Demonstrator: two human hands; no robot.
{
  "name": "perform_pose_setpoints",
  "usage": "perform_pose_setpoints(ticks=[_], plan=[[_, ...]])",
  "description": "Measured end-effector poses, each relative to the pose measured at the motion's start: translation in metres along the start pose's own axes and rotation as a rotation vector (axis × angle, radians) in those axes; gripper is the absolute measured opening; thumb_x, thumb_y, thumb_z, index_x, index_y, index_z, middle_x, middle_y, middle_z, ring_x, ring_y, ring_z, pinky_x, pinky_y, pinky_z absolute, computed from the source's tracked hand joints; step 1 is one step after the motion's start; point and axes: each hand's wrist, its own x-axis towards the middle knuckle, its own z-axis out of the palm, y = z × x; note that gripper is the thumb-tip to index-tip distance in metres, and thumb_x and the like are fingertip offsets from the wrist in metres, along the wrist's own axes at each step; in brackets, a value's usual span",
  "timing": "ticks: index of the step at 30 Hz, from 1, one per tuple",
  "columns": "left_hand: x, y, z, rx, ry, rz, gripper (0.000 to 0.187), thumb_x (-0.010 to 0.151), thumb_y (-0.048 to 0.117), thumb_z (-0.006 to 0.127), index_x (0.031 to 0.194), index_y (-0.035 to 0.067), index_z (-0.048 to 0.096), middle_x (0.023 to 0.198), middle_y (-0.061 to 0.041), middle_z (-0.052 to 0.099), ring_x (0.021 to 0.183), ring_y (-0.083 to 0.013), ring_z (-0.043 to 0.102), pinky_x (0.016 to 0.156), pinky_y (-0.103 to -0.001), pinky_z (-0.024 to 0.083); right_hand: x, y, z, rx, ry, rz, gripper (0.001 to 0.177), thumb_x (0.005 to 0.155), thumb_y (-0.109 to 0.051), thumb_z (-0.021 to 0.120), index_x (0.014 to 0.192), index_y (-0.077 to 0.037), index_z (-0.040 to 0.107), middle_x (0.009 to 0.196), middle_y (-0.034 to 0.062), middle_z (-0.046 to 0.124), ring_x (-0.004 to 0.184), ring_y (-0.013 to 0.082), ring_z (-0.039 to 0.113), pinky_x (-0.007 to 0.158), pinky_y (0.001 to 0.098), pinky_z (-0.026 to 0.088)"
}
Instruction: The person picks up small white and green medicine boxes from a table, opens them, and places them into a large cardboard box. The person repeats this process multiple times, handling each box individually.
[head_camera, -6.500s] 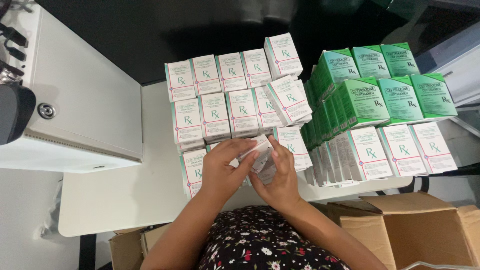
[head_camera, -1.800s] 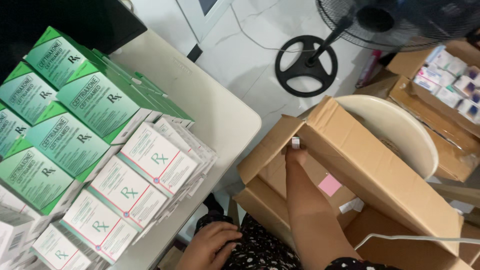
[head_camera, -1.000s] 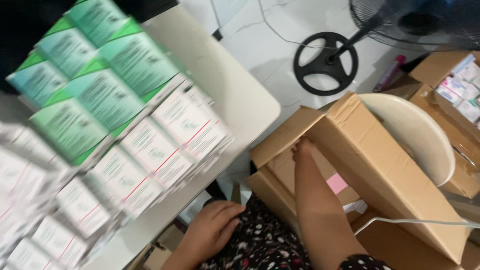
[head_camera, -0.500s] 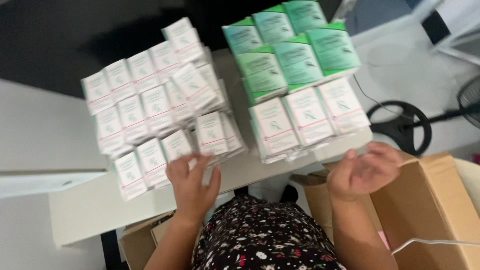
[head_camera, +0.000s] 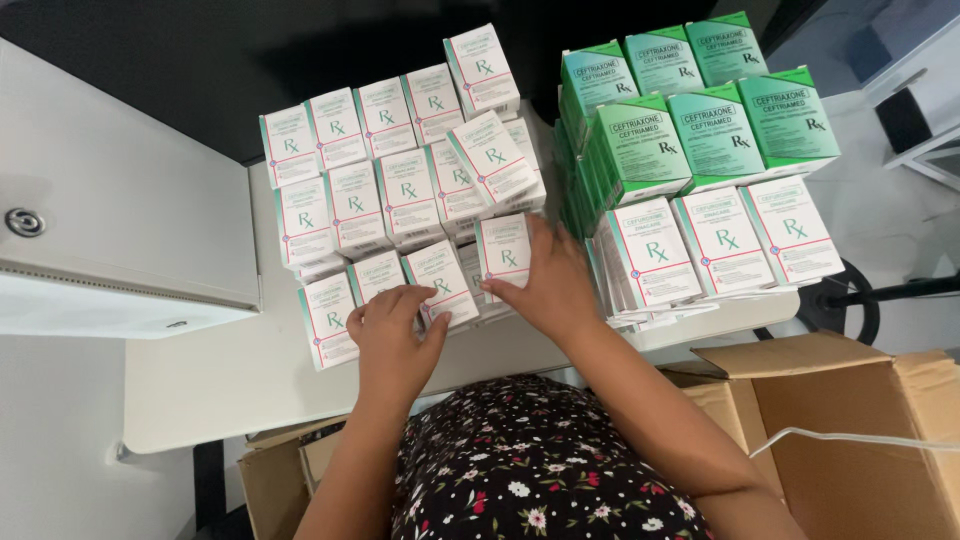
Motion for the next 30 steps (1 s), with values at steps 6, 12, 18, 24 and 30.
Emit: perform_pose_setpoints(ticks=[6,12,18,24,30], plan=[[0.006,0.013,0.024,-0.462,-0.023,-0.004,0.039,0.083,0.018,0.078,0.12,0.009,0.068,0.116,-0.011,0.068,0.109,-0.0253,0.064,0.098,-0.041,0.049,-0.019,0.009,0.017,0.007,0.106,-0.044,0.096,0.074,-0.034,0.089,0.147,0.004,0.038,0.14,0.0275,0.054,0.132,0.0453,0.048,0.113,0.0561,0.032],[0.023,0.021,0.041,-0.769,-0.104,-0.042,0.064,0.089,0.01,0.076,0.142,-0.001,0.043,0.141,-0.018,0.055,0.132,-0.0299,0.056,0.112,-0.043,0.045,-0.027,0.004,0.027,0.191,0.189,0.063,0.087,0.076,-0.019,0.089,0.145,0.001,0.041,0.139,0.022,0.057,0.126,0.0369,0.056,0.105,0.0483,0.047],[0.024,0.021,0.03,-0.837,-0.158,-0.134,0.085,0.078,0.013,0.081,0.148,-0.001,0.035,0.145,-0.021,0.047,0.131,-0.0295,0.053,0.111,-0.043,0.046,-0.038,-0.009,0.026,0.705,0.335,0.121,0.063,0.084,-0.004,0.08,0.137,-0.004,0.046,0.14,0.0164,0.05,0.122,0.025,0.057,0.103,0.0415,0.054],[0.019,0.027,0.007,-0.852,-0.379,0.113,0.112,0.077,0.029,0.084,0.163,-0.001,0.019,0.159,-0.021,0.044,0.142,-0.0323,0.051,0.115,-0.043,0.045,-0.069,-0.022,0.026,0.684,0.472,-0.171,0.047,0.094,0.002,0.07,0.134,-0.007,0.046,0.13,0.0127,0.041,0.117,0.0217,0.049,0.106,0.0362,0.045],[0.031,0.021,-0.01,-0.524,-0.28,0.207,0.107,0.065,0.03,0.094,0.15,0.003,0.036,0.133,-0.021,0.055,0.124,-0.0409,0.057,0.102,-0.048,0.048,-0.067,-0.025,-0.009,0.935,0.24,-0.097,0.035,0.099,-0.004,0.066,0.132,-0.006,0.053,0.115,0.0079,0.058,0.096,0.0137,0.059,0.09,0.0297,0.051]])
